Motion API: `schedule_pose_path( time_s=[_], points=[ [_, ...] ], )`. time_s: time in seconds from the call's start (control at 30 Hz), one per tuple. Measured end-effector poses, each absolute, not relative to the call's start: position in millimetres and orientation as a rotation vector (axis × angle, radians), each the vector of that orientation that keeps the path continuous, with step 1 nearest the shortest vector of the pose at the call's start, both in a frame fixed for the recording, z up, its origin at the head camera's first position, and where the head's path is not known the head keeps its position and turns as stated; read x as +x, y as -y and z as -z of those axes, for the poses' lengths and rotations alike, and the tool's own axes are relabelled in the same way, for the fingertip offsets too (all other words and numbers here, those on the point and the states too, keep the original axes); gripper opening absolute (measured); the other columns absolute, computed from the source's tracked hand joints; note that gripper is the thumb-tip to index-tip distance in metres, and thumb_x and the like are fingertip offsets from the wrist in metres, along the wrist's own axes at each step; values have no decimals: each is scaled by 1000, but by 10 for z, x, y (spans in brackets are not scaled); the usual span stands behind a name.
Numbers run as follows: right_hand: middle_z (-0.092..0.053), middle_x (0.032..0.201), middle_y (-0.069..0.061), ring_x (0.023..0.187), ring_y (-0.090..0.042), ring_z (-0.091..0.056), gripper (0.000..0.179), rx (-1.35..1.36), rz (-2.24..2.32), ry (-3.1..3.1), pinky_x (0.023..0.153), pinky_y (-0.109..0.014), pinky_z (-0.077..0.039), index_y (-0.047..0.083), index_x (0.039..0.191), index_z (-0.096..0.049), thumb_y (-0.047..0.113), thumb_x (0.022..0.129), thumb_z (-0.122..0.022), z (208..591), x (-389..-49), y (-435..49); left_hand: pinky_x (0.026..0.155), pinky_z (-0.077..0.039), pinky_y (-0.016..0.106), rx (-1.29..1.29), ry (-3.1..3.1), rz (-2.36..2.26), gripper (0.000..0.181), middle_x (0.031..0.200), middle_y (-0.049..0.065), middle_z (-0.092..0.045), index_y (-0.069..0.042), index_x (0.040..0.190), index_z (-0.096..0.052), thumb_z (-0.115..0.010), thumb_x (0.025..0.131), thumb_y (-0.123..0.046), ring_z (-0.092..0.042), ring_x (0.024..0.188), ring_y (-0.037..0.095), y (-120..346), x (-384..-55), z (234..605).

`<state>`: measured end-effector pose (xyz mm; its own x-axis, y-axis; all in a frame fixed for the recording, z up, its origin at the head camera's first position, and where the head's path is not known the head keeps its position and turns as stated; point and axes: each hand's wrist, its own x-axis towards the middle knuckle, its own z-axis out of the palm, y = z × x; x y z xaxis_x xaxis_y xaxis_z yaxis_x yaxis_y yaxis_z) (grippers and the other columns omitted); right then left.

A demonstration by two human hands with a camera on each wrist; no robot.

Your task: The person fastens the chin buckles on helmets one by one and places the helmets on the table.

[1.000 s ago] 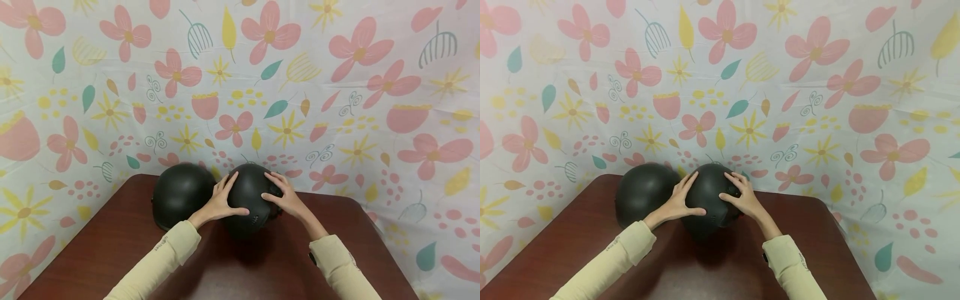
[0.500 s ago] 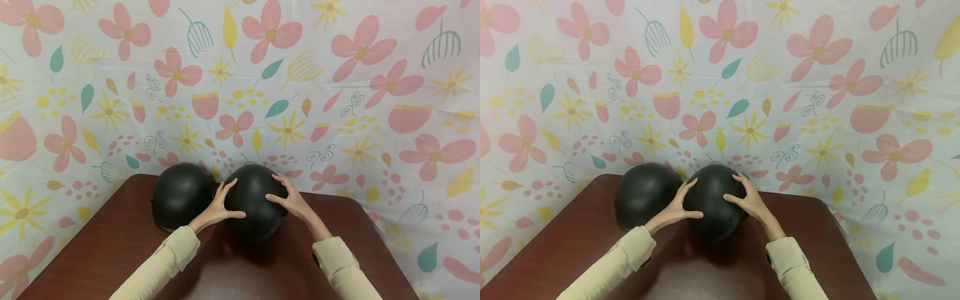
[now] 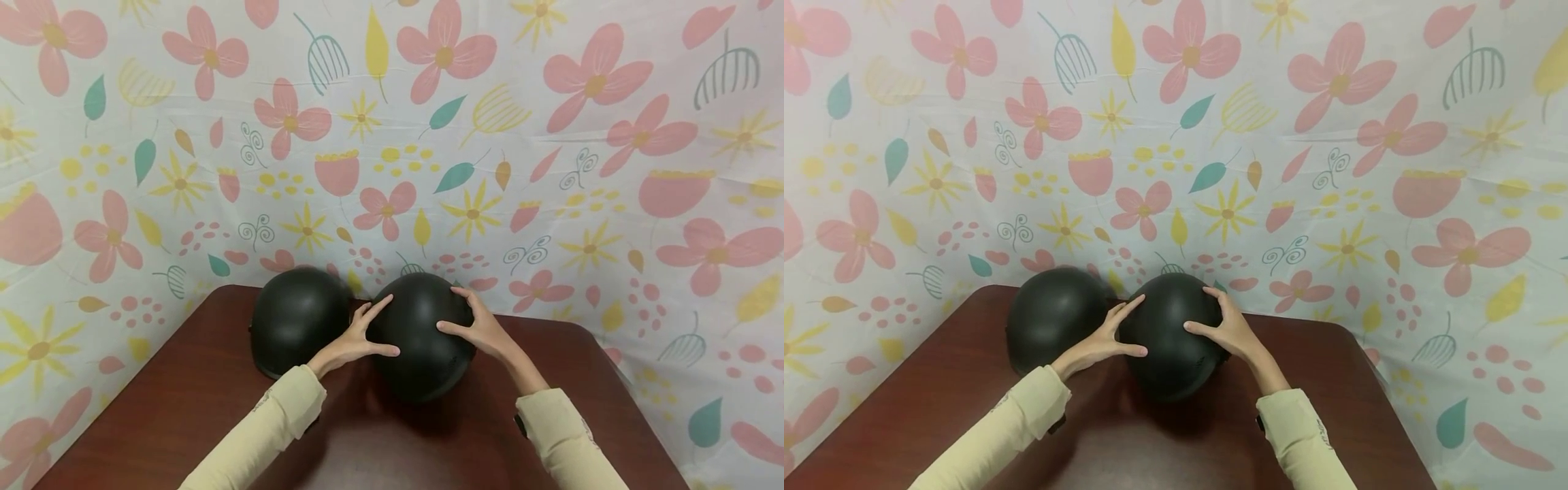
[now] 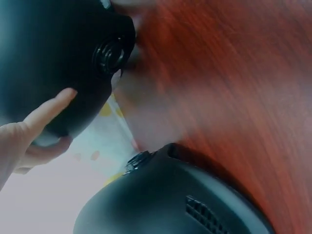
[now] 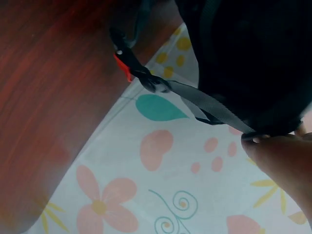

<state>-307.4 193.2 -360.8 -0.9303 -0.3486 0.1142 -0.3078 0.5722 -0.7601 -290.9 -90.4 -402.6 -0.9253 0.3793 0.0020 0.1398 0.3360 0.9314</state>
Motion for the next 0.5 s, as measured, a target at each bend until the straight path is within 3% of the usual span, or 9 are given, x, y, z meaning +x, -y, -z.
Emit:
schedule_pose_path(
  time_s=[0.2,0.37,0.5],
  points=[
    [-12,160,-22,143,-48,-22,87,-547,1214,-2803,105,-72,-28,26,156,-22,45,86,-69,3631,-3053,-1989,86,-55,54,454,-2228,-1740,106,162,9,5,-54,150,-14,-84,77,-24,-28,140,47,856,-2923,4168],
    [-12,158,-25,141,-49,-23,88,-527,1206,-2796,103,-73,-29,26,157,-19,47,86,-69,3686,-3045,-2044,82,-56,52,426,-2179,-1796,115,163,9,7,-47,153,-6,-86,75,-24,-36,135,49,814,-2936,4264],
    [-12,157,-25,142,-48,-20,88,-520,1240,-2775,103,-74,-28,25,156,-17,45,87,-68,3771,-3049,-2095,85,-55,55,409,-2135,-1811,118,163,14,12,-41,155,1,-85,76,-24,-33,137,53,753,-2917,4345]
  ],
)
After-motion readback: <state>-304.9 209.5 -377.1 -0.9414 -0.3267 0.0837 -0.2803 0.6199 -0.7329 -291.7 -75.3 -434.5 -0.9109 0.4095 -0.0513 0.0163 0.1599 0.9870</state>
